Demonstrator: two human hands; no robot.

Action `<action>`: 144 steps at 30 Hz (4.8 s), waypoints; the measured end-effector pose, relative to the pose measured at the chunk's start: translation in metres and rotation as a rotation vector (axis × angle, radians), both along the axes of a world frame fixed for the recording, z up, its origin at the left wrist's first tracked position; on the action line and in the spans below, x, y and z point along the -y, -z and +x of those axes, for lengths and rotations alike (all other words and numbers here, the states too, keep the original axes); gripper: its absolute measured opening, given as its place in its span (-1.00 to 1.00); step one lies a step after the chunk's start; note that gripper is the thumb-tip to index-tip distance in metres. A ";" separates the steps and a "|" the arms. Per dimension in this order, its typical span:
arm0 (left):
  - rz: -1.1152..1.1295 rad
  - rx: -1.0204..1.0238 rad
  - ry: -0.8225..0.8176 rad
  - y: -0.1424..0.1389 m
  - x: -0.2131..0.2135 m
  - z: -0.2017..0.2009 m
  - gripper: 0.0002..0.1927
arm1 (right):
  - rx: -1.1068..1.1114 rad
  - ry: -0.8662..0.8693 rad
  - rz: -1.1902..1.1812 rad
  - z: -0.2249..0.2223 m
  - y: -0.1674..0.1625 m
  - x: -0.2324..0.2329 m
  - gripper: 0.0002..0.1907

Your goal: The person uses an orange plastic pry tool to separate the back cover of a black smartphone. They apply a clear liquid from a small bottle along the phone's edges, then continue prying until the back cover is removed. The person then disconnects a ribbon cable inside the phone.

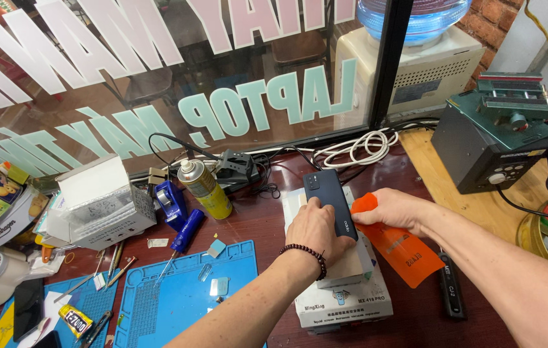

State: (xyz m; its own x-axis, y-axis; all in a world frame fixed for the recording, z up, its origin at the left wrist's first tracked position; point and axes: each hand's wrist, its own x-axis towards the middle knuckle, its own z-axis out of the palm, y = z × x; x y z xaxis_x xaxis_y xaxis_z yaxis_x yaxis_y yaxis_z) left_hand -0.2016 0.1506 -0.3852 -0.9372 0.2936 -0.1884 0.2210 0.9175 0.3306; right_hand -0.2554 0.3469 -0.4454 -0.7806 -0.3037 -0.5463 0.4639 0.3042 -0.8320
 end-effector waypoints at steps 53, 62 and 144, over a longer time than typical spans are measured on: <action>-0.298 0.110 0.617 -0.002 -0.021 -0.074 0.11 | 0.186 0.385 -0.191 0.035 -0.030 -0.016 -0.28; 0.620 0.562 0.120 -0.002 -0.038 -0.083 -0.37 | 0.044 0.391 -0.158 0.037 -0.018 -0.006 -0.18; -0.325 0.076 0.634 0.000 -0.016 -0.080 0.21 | -0.008 0.456 0.050 0.022 -0.001 0.009 -0.72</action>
State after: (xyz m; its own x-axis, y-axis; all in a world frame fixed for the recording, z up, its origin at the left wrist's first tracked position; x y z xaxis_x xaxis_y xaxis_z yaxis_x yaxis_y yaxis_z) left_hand -0.2819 0.1663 -0.3848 -0.5860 0.6951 -0.4165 0.7313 0.6750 0.0976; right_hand -0.2335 0.3383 -0.4441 -0.8329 0.0984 -0.5446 0.5530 0.1101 -0.8259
